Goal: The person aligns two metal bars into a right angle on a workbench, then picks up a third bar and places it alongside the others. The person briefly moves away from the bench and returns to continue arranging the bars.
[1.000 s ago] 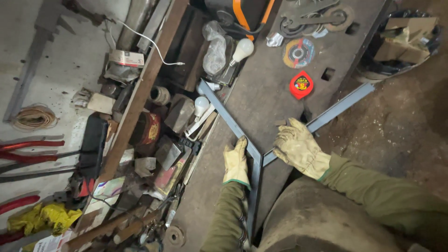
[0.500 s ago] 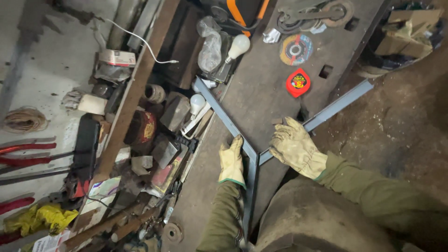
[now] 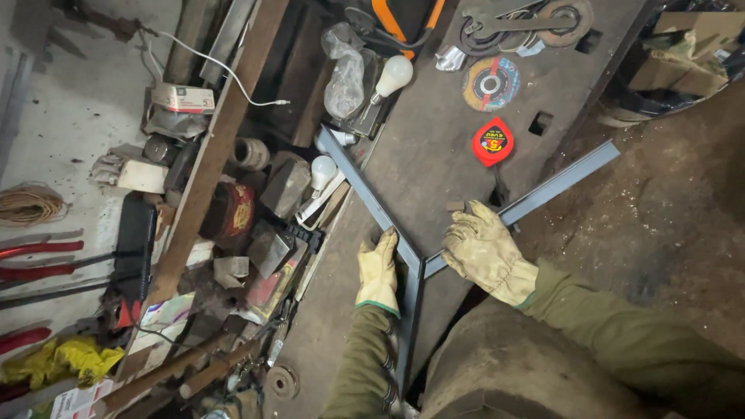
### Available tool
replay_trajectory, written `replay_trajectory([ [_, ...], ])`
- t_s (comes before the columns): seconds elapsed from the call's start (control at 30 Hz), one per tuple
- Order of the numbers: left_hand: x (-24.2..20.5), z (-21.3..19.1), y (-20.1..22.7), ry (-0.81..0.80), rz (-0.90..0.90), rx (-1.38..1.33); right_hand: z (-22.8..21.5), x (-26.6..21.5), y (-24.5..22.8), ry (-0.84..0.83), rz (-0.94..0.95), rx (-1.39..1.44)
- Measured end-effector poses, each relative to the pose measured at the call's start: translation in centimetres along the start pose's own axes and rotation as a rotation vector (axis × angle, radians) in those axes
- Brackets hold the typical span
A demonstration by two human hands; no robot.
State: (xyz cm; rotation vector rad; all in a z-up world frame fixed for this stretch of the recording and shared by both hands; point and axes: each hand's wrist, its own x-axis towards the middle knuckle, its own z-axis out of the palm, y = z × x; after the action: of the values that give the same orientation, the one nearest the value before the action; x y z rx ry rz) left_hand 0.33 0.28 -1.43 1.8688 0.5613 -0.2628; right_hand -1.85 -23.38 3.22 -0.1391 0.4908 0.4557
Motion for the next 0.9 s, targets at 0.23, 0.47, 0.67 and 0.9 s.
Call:
replay_trajectory([
  [0.23, -0.4, 0.0, -0.3, 0.019, 0.02, 0.062, 0.0, -0.3, 0.1, -0.061, 0.051, 0.025],
  [0.47, -0.4, -0.2, 0.4, 0.028, 0.033, 0.025, -1.2, 0.0, 0.1, -0.013, 0.1, 0.083],
  [0.67, 0.4, 0.1, -1.0, 0.008, 0.043, -0.099, -1.8, -0.2, -0.3, -0.142, 0.101, -0.013],
  [0.9, 1.6, 0.6, -3.0, 0.005, 0.035, -0.231, -2.3, 1.7, -0.8, 0.095, 0.143, -0.2],
])
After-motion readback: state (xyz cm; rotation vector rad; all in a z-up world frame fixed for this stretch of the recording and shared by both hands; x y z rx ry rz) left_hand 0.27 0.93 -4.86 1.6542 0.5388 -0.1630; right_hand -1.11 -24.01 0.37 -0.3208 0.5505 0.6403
